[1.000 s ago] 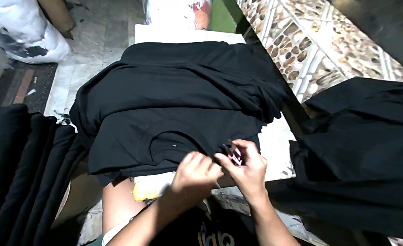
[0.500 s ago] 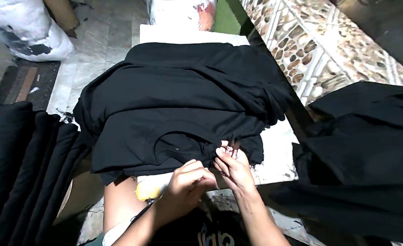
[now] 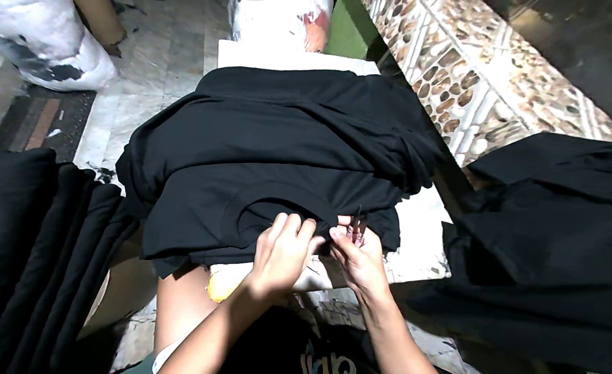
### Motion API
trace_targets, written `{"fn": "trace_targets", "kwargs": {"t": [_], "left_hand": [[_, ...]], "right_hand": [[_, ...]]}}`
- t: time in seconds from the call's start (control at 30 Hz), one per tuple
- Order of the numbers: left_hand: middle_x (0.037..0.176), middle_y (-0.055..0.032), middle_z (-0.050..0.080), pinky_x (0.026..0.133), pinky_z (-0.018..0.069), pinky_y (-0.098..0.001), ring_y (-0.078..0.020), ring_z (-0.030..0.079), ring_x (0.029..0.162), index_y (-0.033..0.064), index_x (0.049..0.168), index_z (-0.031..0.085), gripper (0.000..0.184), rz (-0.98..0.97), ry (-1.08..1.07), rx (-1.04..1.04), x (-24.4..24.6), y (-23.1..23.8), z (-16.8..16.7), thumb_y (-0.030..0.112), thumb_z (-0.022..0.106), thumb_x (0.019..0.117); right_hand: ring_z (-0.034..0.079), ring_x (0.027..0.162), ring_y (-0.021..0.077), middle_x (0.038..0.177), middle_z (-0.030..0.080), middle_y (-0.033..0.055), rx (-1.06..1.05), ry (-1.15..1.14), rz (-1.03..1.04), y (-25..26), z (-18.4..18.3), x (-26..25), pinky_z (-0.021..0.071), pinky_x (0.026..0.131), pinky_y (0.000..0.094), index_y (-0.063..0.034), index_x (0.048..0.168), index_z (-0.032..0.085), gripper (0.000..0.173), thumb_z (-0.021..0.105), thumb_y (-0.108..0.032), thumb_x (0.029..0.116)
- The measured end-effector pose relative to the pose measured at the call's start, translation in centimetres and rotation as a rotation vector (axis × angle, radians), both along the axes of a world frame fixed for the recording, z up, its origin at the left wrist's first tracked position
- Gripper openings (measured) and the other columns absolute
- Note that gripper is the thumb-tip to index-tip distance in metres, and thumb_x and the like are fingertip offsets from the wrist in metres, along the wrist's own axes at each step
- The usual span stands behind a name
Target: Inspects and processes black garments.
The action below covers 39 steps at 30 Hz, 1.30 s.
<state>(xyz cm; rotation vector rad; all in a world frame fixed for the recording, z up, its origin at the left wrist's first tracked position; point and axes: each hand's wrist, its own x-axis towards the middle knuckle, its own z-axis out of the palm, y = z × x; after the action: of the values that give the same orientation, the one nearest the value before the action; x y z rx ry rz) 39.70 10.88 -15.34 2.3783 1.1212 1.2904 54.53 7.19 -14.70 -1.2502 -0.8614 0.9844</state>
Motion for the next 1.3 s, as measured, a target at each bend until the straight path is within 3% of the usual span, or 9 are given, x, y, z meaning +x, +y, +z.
{"fn": "trace_targets", "kwargs": {"t": [0.2,0.37,0.53,0.67,0.8,0.93,1.07,1.17,1.3], "left_hand": [[0.070,-0.0078,0.059,0.059,0.0501,-0.0329,-0.0241,0.061,0.068,0.0037,0.082,0.073,0.024,-0.063,0.012,-0.010,-1.5,-0.2,0.7,0.014,0.057,0.0966],[0.067,-0.0047,0.057,0.064,0.0465,-0.0288,-0.0201,0.058,0.069,0.0070,0.080,0.074,0.023,-0.077,-0.039,-0.041,-2.3,-0.6,0.9,0.017,0.059,0.0948],[0.078,-0.0057,0.062,0.081,0.0453,-0.0298,-0.0202,0.061,0.084,0.0104,0.083,0.074,0.023,-0.096,-0.100,-0.023,-2.2,-0.6,0.8,0.020,0.060,0.0971],[0.080,-0.0067,0.068,0.079,0.0504,-0.0343,-0.0203,0.065,0.085,0.0074,0.077,0.072,0.035,-0.330,-0.191,-0.208,-3.8,-1.7,0.7,0.028,0.057,0.1009],[0.128,-0.0229,0.065,0.098,0.0527,-0.0470,-0.0320,0.066,0.115,-0.0026,0.124,0.067,0.043,-0.681,0.082,-0.706,-3.9,-2.8,1.8,0.033,0.065,0.0989],[0.121,-0.0221,0.065,0.091,0.0537,-0.0376,-0.0227,0.065,0.107,-0.0124,0.123,0.060,0.044,-0.127,-0.321,-0.785,-7.4,0.0,3.7,0.021,0.062,0.0949],[0.104,0.0036,0.066,0.087,0.0544,-0.0275,-0.0033,0.064,0.096,0.0075,0.116,0.059,0.026,0.275,-0.900,-0.848,-13.0,8.1,5.2,0.027,0.044,0.1087],[0.138,-0.0125,0.058,0.110,0.0426,-0.0376,-0.0161,0.055,0.128,-0.0008,0.138,0.053,0.050,0.397,-0.763,-0.754,-15.1,13.9,3.2,0.037,0.035,0.1112],[0.133,-0.0346,0.052,0.109,0.0351,-0.0572,-0.0440,0.049,0.128,-0.0112,0.135,0.050,0.053,0.552,-0.406,-0.694,-17.5,18.6,-3.6,0.035,0.046,0.1087]], "right_hand": [[0.056,0.077,-0.0104,0.091,0.063,-0.0055,0.182,-0.635,-0.003,-1.5,-0.6,0.3,0.0465,0.069,0.0054,0.0040,0.107,0.060,0.021,0.064,-0.009,0.0910],[0.056,0.054,0.0171,0.071,0.065,0.0097,0.299,-1.409,-0.139,-2.6,-0.9,0.5,0.0406,0.049,0.0286,-0.0012,0.091,0.070,0.031,0.066,-0.032,0.0903],[0.061,0.053,0.0176,0.073,0.072,0.0109,0.230,-1.312,-0.125,-1.3,-0.4,0.3,0.0442,0.049,0.0322,0.0020,0.095,0.074,0.029,0.060,-0.023,0.0967],[0.047,0.058,-0.0007,0.068,0.056,-0.0011,0.086,-0.936,-0.061,0.4,-1.9,0.4,0.0405,0.056,0.0164,0.0035,0.096,0.068,0.036,0.073,-0.031,0.0893],[0.041,0.052,-0.0043,0.057,0.045,-0.0019,0.262,-0.909,-0.032,2.9,-0.8,-1.7,0.0334,0.051,0.0114,-0.0004,0.069,0.054,0.024,0.067,-0.011,0.0864],[0.043,0.061,-0.0088,0.067,0.049,-0.0017,0.553,-0.928,-0.250,7.0,7.2,0.8,0.0380,0.059,0.0087,0.0064,0.078,0.055,0.017,0.062,-0.004,0.0889],[0.044,0.063,-0.0036,0.072,0.049,-0.0014,0.663,-0.973,-0.331,15.9,11.2,0.8,0.0389,0.061,0.0138,0.0033,0.082,0.054,0.014,0.055,-0.005,0.0940],[0.069,0.094,0.0443,0.100,0.069,0.0289,0.163,-1.147,-0.140,22.4,9.1,0.7,0.0503,0.080,0.0624,0.0098,0.116,0.063,0.032,0.053,-0.019,0.1030],[0.064,0.100,0.0476,0.100,0.066,0.0277,-0.242,-1.175,0.094,26.0,5.4,1.2,0.0443,0.081,0.0661,0.0025,0.113,0.064,0.051,0.050,-0.046,0.1065]]}}
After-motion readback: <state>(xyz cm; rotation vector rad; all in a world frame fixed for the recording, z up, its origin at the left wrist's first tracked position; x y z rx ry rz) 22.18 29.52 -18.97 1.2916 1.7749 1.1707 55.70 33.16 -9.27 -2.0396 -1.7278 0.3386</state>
